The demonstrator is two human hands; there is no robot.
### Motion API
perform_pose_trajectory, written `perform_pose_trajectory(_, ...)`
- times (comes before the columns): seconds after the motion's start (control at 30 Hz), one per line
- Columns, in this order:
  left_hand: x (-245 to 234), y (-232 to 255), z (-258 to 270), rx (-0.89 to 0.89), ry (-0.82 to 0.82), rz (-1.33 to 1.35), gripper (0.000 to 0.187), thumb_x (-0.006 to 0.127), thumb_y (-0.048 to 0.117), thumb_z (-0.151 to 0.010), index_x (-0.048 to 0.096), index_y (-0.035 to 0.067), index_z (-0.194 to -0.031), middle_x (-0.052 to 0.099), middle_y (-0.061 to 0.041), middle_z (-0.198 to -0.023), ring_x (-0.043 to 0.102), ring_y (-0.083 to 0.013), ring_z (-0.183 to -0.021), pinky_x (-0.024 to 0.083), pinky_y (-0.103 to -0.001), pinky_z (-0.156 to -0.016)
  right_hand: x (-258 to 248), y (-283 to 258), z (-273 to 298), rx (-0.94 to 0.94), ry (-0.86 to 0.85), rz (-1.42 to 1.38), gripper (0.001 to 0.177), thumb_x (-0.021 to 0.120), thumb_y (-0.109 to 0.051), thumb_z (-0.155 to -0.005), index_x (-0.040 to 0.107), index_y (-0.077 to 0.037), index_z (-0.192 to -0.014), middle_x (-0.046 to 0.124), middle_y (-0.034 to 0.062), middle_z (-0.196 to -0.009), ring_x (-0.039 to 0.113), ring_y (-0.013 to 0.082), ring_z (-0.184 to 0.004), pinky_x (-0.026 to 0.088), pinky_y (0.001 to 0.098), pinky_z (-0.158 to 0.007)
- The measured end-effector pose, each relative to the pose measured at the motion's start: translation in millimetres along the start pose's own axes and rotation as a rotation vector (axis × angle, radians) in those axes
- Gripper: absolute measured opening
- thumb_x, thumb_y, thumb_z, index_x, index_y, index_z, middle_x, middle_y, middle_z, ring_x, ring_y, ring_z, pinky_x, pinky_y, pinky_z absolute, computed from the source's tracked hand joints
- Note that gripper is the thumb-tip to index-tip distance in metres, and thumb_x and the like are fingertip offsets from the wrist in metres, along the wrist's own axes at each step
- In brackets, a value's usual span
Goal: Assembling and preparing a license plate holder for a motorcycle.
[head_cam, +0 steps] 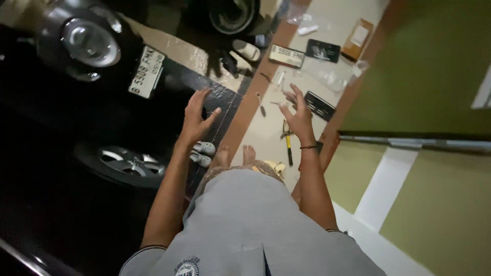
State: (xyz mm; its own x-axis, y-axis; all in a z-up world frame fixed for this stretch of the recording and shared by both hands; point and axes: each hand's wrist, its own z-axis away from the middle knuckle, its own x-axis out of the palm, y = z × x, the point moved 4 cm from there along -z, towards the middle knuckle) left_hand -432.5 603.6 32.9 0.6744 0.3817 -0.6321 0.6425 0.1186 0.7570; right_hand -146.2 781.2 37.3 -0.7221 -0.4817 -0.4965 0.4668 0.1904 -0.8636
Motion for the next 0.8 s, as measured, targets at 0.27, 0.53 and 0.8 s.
perform_pose_trajectory(0.27, 21, 29, -38, 0.104, -0.149, 0.126, 0.059, 0.075, 0.027, -0.096, 0.053, 0.002, -0.145, 0.058, -0.021, -0.143, 0.054, -0.0398, -0.136, 0.042, -0.047, -0.114, -28, 28, 33, 0.046, 0.224, -0.003, 0.063, 0.07, -0.018, -0.098, 0.044, -0.009, -0.155, 0.067, 0.0141, -0.14, 0.064, 0.0249, -0.131, 0.05, 0.0393, -0.109)
perform_pose_trajectory(0.53, 39, 28, -39, 0.122, -0.289, 0.19, 0.06, 0.073, 0.026, -0.098, 0.05, 0.003, -0.149, 0.055, -0.021, -0.147, 0.051, -0.0398, -0.138, 0.04, -0.048, -0.115, -40, 38, 73, 0.097, 0.335, -0.043, 0.058, 0.07, -0.016, -0.098, 0.048, -0.007, -0.151, 0.067, 0.0142, -0.138, 0.064, 0.0248, -0.13, 0.05, 0.0376, -0.108)
perform_pose_trajectory(0.8, 22, 17, -28, 0.104, -0.315, 0.204, 0.059, 0.073, 0.023, -0.097, 0.05, 0.004, -0.148, 0.058, -0.023, -0.146, 0.053, -0.0398, -0.138, 0.042, -0.047, -0.114, -33, 1, 87, 0.176, 0.384, 0.024, 0.04, 0.064, -0.012, -0.103, 0.058, -0.004, -0.142, 0.071, 0.0115, -0.131, 0.067, 0.0205, -0.126, 0.051, 0.0345, -0.107)
